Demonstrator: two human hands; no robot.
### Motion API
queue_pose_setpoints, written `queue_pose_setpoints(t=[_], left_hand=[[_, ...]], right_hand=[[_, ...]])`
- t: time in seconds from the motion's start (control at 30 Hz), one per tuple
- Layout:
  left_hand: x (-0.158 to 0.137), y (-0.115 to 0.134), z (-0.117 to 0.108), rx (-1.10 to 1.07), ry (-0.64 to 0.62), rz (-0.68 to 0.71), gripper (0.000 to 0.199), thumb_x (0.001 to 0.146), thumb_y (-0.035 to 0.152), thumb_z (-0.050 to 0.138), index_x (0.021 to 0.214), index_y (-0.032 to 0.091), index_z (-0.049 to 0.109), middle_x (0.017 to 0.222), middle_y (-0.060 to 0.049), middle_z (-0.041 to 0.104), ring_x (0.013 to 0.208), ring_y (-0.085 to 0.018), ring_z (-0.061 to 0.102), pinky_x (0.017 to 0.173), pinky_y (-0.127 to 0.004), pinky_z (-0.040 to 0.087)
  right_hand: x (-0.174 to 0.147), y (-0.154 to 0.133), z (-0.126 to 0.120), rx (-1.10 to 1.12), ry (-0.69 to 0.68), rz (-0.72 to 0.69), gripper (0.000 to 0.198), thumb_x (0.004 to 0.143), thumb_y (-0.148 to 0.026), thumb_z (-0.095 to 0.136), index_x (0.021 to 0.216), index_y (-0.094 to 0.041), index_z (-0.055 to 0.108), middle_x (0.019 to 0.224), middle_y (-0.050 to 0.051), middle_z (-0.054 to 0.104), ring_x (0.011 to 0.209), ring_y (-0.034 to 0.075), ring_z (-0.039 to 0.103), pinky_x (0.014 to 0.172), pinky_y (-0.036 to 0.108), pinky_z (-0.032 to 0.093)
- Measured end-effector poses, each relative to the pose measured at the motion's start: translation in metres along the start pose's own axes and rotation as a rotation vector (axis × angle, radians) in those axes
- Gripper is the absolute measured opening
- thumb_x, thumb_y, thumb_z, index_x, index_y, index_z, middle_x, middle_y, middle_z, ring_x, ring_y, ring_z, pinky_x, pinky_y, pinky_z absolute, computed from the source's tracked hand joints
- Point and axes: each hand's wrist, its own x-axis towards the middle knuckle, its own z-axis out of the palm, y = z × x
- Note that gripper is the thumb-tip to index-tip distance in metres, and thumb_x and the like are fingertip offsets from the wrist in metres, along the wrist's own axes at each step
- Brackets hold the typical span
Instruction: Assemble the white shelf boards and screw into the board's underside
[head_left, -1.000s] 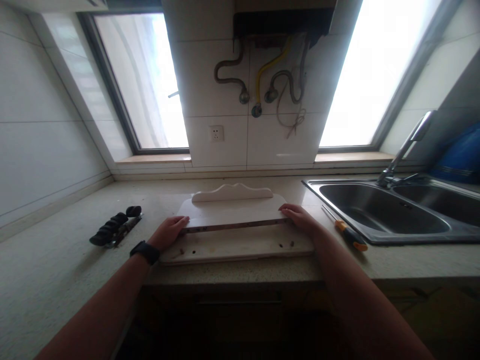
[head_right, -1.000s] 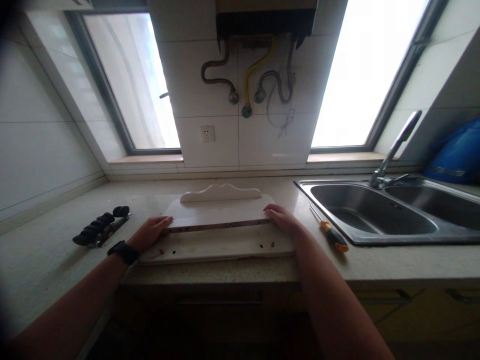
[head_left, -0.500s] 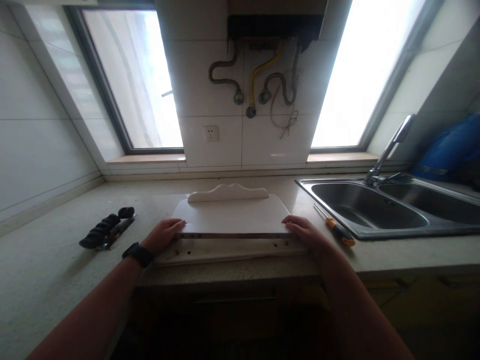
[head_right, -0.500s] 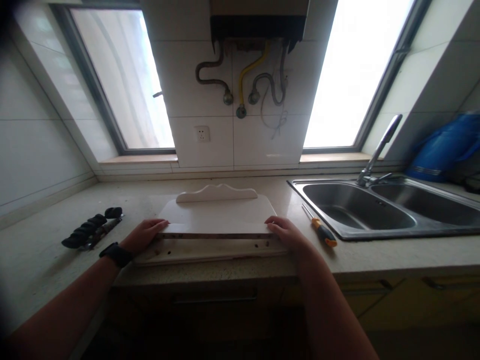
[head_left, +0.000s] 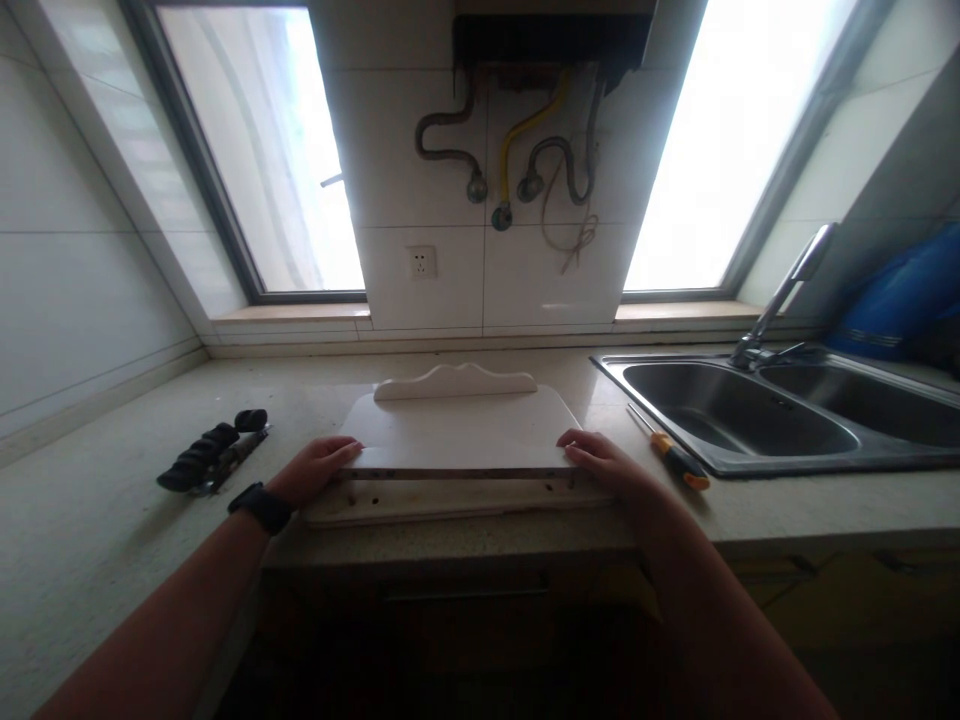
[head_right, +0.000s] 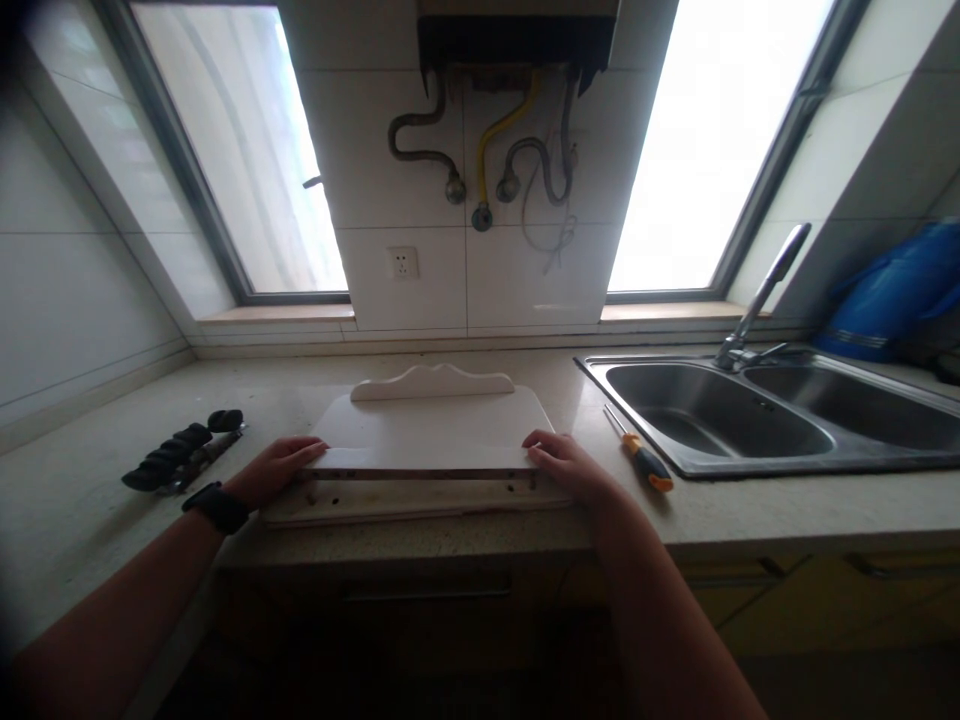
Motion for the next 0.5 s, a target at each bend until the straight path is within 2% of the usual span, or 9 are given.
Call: queue_pose_setpoints(t=[0.1,0.37,0.5], left_hand=[[-0.004,0.0,-0.005,-0.002,-0.071,-0.033,0.063,0.075,0.075,0.059,0.084,0.013,0.07,0.083,-0.005,0.069,0.08,-0.017,0.059,0.078,-0.027,0.052],[-0.005,0.0,-0.011,0.053,-0.146,-0.039,0.063,0.079,0.075,0.055,0.09,0.014,0.068,0.093,-0.006,0.069,0.089,-0.019,0.059,0.083,-0.028,0.05],[-0.005,-0.003,-0.013,0.083,-0.194,-0.055,0.063,0.081,0.074,0.052,0.092,0.013,0.066,0.092,-0.006,0.066,0.085,-0.017,0.056,0.08,-0.027,0.048]], right_hand=[[0.0,0.002,0.001,-0.004,-0.011,-0.011,0.044,0.09,-0.06,0.052,0.103,-0.023,0.071,0.101,0.008,0.071,0.102,0.028,0.061,0.093,0.043,0.049],[0.0,0.001,0.003,0.019,-0.005,-0.042,0.049,0.091,-0.064,0.052,0.106,-0.021,0.071,0.105,0.009,0.071,0.1,0.028,0.064,0.093,0.042,0.05],[0.001,-0.001,0.002,0.065,-0.029,-0.026,0.051,0.09,-0.065,0.054,0.108,-0.021,0.072,0.108,0.01,0.073,0.102,0.03,0.066,0.092,0.041,0.051]])
